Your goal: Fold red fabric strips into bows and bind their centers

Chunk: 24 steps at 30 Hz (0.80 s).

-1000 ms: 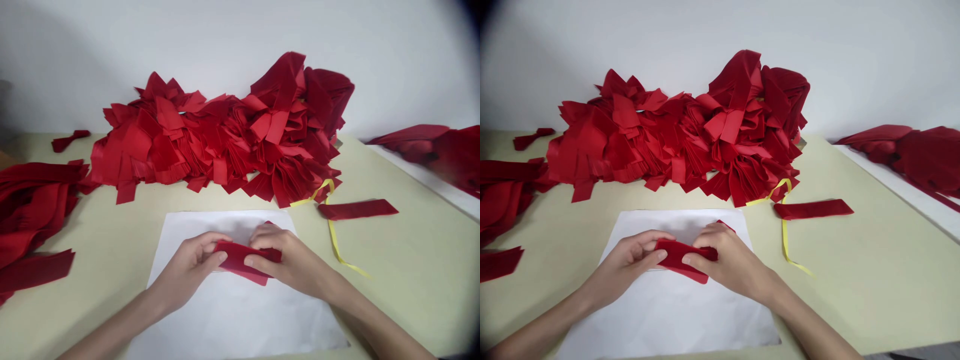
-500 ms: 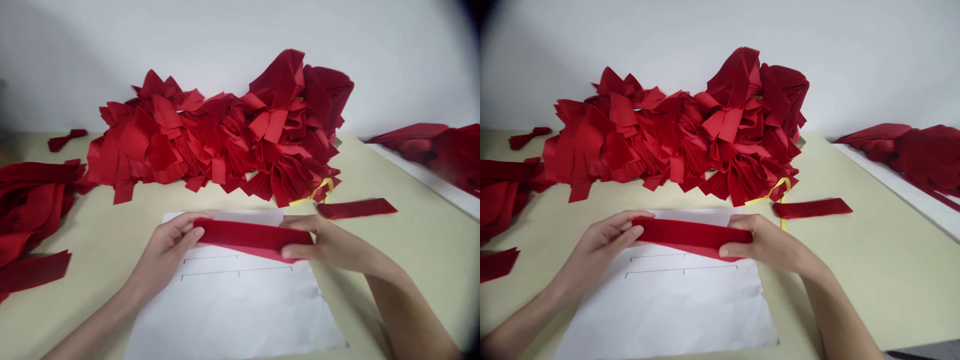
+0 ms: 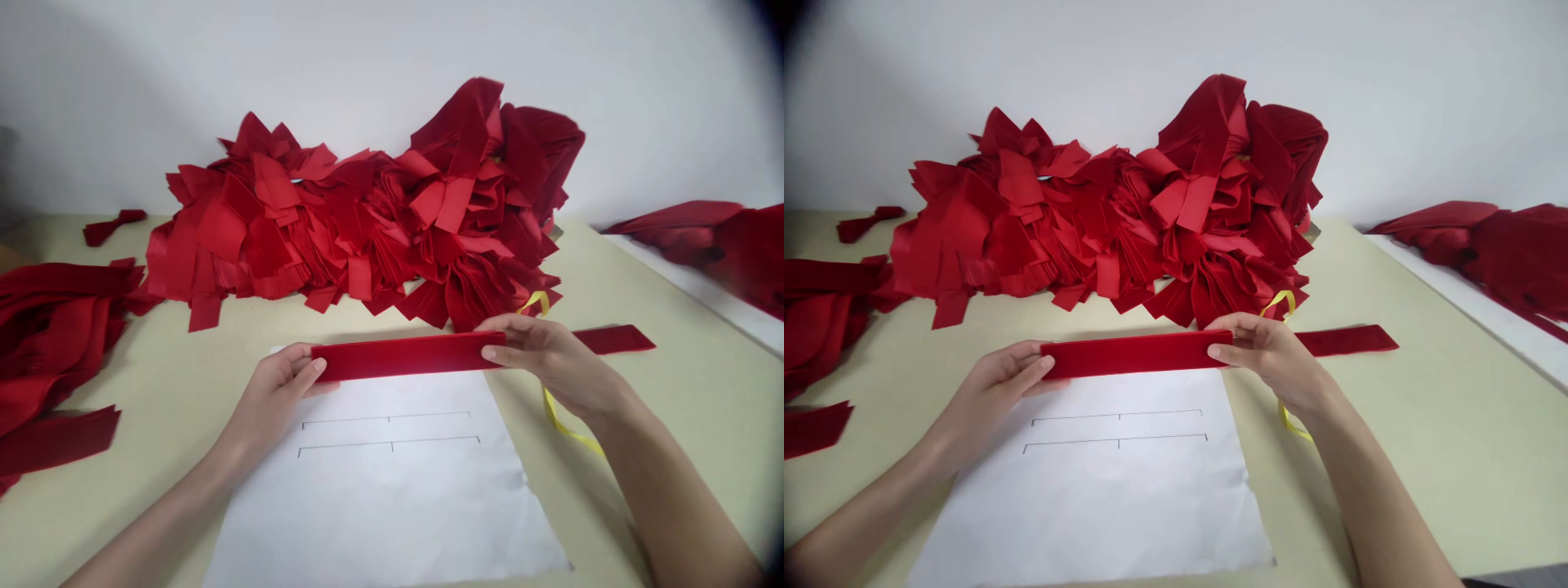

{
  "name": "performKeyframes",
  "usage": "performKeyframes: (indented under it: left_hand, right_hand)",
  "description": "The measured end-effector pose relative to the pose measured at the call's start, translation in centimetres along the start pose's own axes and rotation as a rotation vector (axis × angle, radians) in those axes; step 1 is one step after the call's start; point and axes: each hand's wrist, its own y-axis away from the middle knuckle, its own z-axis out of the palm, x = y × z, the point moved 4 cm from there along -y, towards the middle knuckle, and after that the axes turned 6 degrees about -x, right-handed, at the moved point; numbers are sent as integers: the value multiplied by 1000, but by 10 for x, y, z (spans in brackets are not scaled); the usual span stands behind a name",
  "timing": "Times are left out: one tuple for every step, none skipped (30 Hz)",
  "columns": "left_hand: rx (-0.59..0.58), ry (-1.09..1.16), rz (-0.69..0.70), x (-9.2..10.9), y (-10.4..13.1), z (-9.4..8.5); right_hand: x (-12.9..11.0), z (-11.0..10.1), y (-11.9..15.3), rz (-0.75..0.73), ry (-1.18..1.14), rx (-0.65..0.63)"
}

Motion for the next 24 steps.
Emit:
performKeyframes:
  left_hand:
    - [-12, -5, -2, 1, 0, 1]
    - [-22, -8, 1, 1, 1, 2]
    - [-33, -9, 8, 1, 1, 3]
    - [-38, -10, 18, 1, 1, 3]
    - [-41, -12, 28, 1, 2, 3]
    - [-39, -15, 35, 1, 2, 3]
    - [-34, -21, 38, 0, 1, 2]
    - [-25, -28, 37, -1, 1, 2]
    - [-12, -36, 34, -1, 1, 1]
    - [-1, -45, 29, -2, 0, 0]
    - [9, -53, 22, -2, 0, 0]
    - [18, -59, 18, -2, 0, 0]
    - [25, -63, 15, -1, 0, 0]
    - [34, -62, 14, 0, 0, 0]
    - [41, -57, 13, 1, 0, 0]
    - [44, -50, 14, 2, 0, 0]
    - [43, -41, 15, 3, 0, -1]
    - [40, -32, 14, 4, 0, -1]
    - [35, -24, 14, 4, 0, -1]
    - [30, -19, 15, 4, 0, -1]
    - [23, -15, 19, 4, 0, -2]
    - [16, -11, 25, 4, 0, -2]
    - [13, -8, 34, 4, 0, -3]
    - [11, -8, 43, 4, -1, -4]
  right_hand:
    - [1, -1, 0, 3, -10, -2]
    - [1, -2, 0, 6, -16, -7]
    - [1, -2, 0, 10, -15, -11]
    - [1, -3, 0, 16, -9, -12]
    - [1, -3, 1, 22, 0, -12]
    - [0, -3, 1, 28, 11, -12]
    - [0, -4, 2, 32, 21, -8]
    - [0, -4, 2, 36, 29, -5]
    - [-1, -4, 2, 38, 34, -4]
    - [-1, -5, 2, 40, 37, -1]
    - [-1, -6, 2, 44, 39, 7]
    - [0, -8, 2, 52, 37, 21]
    - [1, -9, 2, 61, 31, 40]
    - [2, -11, 2, 68, 20, 62]
    - [2, -13, 2, 70, 5, 87]
    - [3, -14, 3, 66, -9, 112]
    - [3, -15, 3, 53, -19, 139]
    - [3, -16, 3, 34, -22, 167]
    - [3, -15, 3, 17, -19, 192]
    - [3, -15, 3, 7, -14, 210]
    - [3, -13, 3, 7, -6, 216]
    - [4, -10, 2, 17, 3, 209]
    - [5, -7, 1, 31, 15, 194]
    - [6, -4, 1, 42, 29, 174]
